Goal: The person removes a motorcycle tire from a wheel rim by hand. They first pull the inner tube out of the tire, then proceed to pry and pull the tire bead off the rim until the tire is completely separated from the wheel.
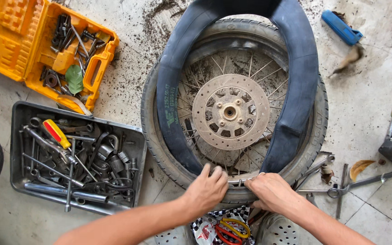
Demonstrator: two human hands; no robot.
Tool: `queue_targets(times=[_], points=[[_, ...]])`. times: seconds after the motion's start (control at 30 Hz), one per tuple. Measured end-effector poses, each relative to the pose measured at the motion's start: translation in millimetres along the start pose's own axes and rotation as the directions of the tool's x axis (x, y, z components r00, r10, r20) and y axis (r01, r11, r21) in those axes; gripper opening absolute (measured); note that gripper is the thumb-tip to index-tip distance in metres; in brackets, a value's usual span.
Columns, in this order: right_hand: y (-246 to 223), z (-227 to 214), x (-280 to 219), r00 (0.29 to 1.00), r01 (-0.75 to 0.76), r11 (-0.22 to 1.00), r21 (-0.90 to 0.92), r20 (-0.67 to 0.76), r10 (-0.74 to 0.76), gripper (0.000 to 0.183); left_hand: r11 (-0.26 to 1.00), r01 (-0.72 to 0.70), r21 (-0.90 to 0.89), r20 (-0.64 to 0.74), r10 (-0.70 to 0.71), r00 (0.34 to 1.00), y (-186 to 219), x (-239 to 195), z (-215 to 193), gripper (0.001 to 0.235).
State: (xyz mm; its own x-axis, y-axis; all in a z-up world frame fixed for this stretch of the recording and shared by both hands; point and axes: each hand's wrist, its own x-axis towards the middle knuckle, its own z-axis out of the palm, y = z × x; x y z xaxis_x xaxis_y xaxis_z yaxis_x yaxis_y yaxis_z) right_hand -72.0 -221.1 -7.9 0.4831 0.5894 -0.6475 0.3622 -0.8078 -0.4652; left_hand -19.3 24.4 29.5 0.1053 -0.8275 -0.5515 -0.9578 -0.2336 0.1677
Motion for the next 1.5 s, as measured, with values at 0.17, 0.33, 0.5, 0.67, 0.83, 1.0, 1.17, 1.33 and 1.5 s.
queue_targets(times=[0.17, 0.33, 0.5, 0.67, 0.83, 1.0, 1.17, 1.33, 1.5], points=[[-1.2, 7.7, -13.4, 0.996, 0.009, 0.996, -0.086, -0.085, -0.016, 0.052, 0.978, 0.071, -0.194, 0.045, -0.063, 0.997, 14.9, 11.0, 13.9, 0.019], [-0.2, 13.1, -19.5, 0.974, 0.03, 0.93, -0.367, -0.198, -0.109, 0.031, 0.847, 0.125, -0.516, 0.128, -0.068, 0.989, -8.2, 18.0, 11.5, 0.017], [10.9, 20.3, -9.9, 0.979, -0.039, 0.995, -0.097, -0.203, 0.018, 0.023, 0.849, 0.081, -0.522, 0.202, 0.031, 0.979, -27.4, 27.5, 12.3, 0.039], [21.9, 20.7, 5.3, 0.993, -0.102, 0.994, -0.032, -0.07, 0.099, 0.026, 0.85, 0.086, -0.52, 0.218, 0.035, 0.975, -30.7, 27.8, 14.6, 0.048], [1.2, -25.0, 2.7, 0.965, -0.217, 0.972, 0.087, 0.169, 0.2, 0.069, 0.874, 0.068, -0.481, 0.086, -0.03, 0.996, -23.5, 19.6, 38.8, 0.024], [-15.4, -7.3, -9.8, 0.965, 0.116, 0.826, 0.552, -0.258, 0.037, 0.041, 0.88, 0.262, -0.396, 0.3, -0.147, 0.943, -37.4, -12.3, 32.2, 0.01], [-16.1, -8.4, -45.7, 0.934, 0.229, 0.895, 0.383, -0.345, -0.092, 0.027, 0.987, 0.158, -0.014, 0.236, -0.151, 0.96, -93.5, -53.2, 28.3, 0.055], [19.7, -40.8, -72.3, 0.869, 0.158, 0.97, 0.184, -0.492, -0.048, 0.026, 0.909, 0.185, 0.373, 0.063, -0.224, 0.973, -174.6, -93.0, 25.2, 0.08], [50.4, -81.4, -53.6, 0.906, 0.019, 1.0, -0.014, -0.422, -0.023, 0.032, 0.607, 0.685, -0.403, -0.547, -0.76, 0.352, -220.7, -92.7, 13.3, 0.048]])
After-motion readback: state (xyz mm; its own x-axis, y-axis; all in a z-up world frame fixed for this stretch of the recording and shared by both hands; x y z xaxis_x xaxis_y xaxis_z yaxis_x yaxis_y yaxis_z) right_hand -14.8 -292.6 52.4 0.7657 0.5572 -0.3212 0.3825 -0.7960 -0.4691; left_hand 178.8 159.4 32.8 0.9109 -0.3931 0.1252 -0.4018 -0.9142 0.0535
